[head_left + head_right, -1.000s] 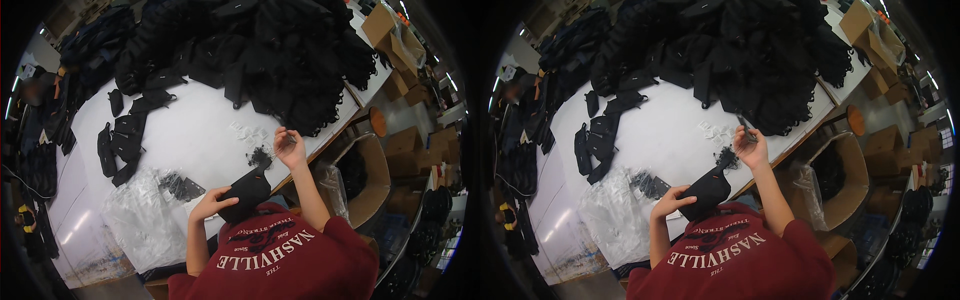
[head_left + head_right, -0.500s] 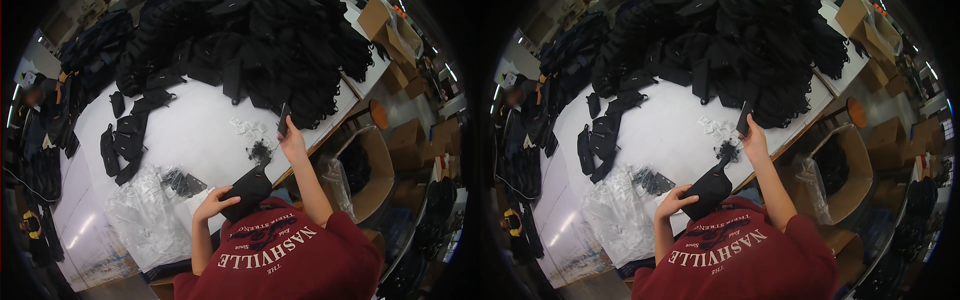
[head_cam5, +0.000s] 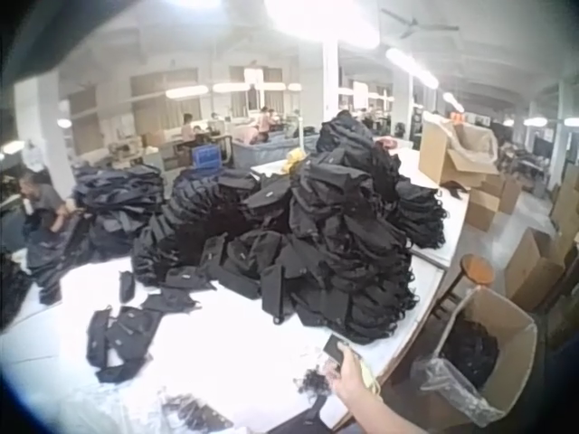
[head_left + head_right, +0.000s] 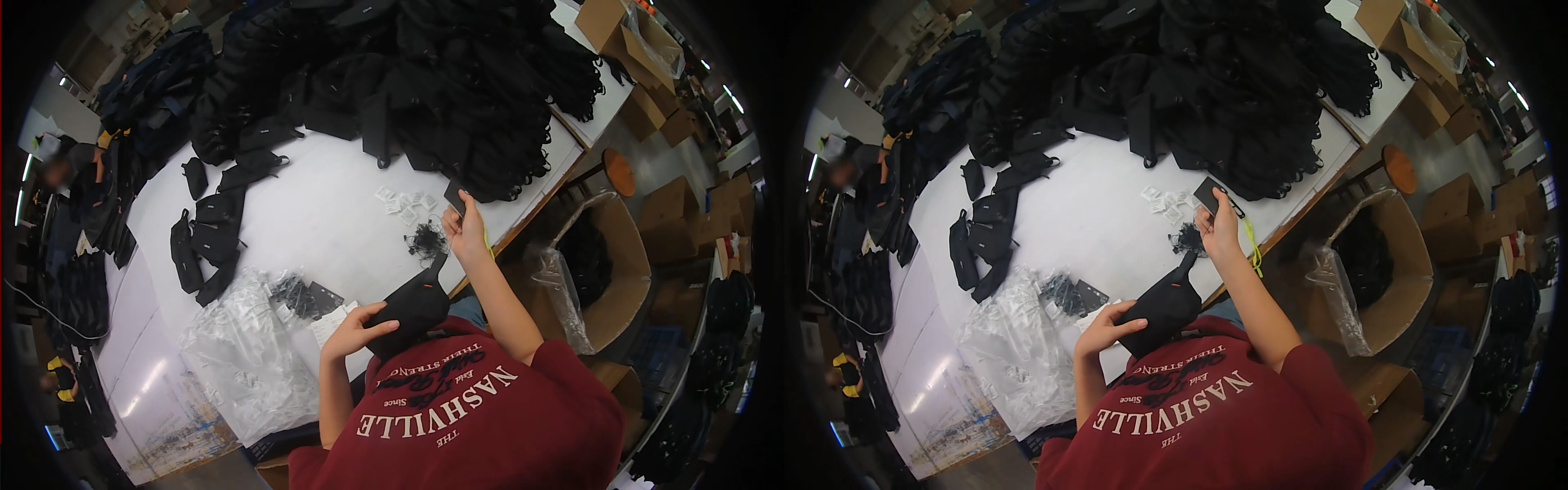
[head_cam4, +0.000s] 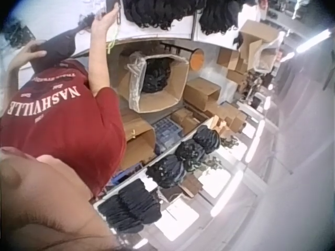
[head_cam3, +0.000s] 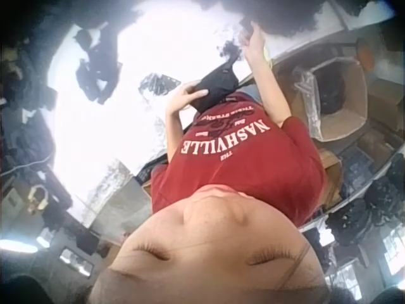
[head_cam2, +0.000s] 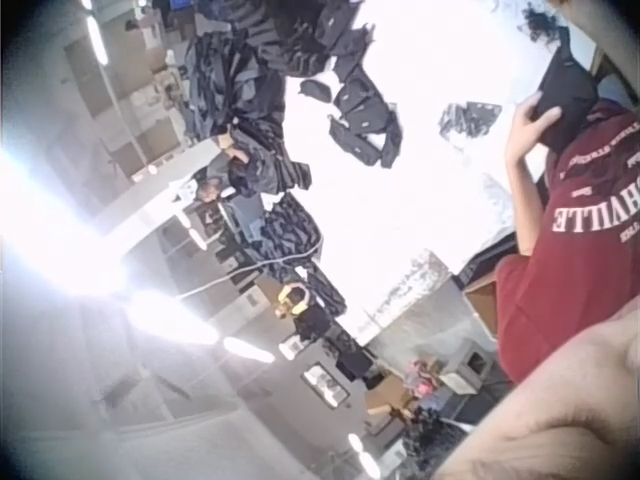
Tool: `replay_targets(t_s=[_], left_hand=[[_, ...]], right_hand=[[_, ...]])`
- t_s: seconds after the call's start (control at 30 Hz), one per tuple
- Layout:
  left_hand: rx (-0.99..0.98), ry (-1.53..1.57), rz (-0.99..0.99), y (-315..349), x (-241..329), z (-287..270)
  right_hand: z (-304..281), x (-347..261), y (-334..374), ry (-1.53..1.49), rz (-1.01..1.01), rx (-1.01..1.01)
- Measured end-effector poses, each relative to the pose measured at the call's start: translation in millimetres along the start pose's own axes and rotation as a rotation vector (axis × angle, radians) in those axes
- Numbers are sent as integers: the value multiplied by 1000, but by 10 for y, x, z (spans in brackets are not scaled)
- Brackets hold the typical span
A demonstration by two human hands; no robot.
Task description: Packing small black pouches into plastic bags and organizing them on a table.
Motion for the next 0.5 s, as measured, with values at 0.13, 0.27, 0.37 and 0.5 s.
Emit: replay_targets(t_s=[0.13,0.27,0.37,0.5], left_hand=[[40,-10,21,-23,-13,-10],[4,-49,12,-46,-6,18],[-6,-103,31,-71,48,64],[-2,-108,35,-92,40,70]], right_hand=[[6,-51,15,57,-113,17],[129,-307,205,340,-341,241],[110,-439,203,486,-515,251],[10,-380,131,383,-355,280]])
Point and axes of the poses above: each hand's wrist, its own y-axis away from the middle knuckle, its own z-axis out of the palm, x = y × z, the point moved 8 cm from there along -y, towards the middle knuckle, and after that the axes turned 3 degrees about z, right-handed, at the moved point
